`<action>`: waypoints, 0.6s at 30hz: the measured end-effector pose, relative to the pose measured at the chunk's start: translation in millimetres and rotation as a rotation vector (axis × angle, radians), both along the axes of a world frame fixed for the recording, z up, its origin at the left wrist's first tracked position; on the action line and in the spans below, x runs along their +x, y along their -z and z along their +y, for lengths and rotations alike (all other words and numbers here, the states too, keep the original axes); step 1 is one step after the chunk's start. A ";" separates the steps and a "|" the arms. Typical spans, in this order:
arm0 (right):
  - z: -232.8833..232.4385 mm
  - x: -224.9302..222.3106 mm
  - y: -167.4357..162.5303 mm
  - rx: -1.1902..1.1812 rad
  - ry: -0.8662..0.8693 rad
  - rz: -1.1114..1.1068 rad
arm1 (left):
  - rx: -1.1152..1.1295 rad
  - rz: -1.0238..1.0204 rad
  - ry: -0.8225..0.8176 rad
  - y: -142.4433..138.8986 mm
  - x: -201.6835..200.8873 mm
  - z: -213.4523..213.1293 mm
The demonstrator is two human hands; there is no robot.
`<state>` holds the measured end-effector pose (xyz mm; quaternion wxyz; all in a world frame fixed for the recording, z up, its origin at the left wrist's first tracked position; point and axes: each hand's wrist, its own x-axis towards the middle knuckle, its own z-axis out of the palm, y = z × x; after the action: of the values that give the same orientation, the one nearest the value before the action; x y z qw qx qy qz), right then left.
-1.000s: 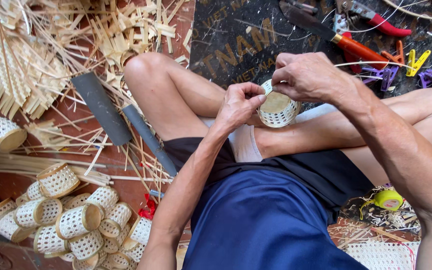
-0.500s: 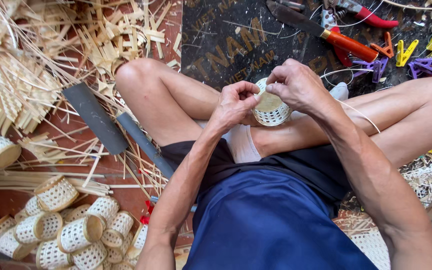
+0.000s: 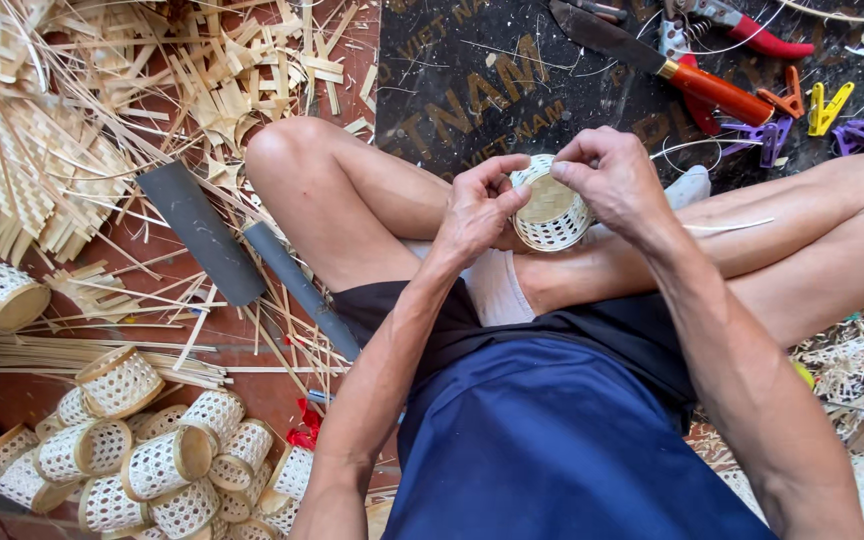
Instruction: The person sits on the floor weaving small cylindrical bamboo baskets. They weave thin bamboo strips around a woven body, press and tuck the strips to shape the rim, briefly use pliers to trim or secure a strip, and set finished baskets in a pile beside them.
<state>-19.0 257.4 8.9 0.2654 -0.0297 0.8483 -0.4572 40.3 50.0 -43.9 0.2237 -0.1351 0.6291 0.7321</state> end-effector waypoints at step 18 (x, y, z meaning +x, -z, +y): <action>-13.5 -1.3 -0.6 -0.020 -0.043 0.066 | -0.173 -0.027 -0.057 -13.9 5.4 -0.2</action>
<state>-20.3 243.8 9.5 0.2464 -0.0656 0.8512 -0.4587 45.7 49.8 -30.0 0.1989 -0.1817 0.6829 0.6790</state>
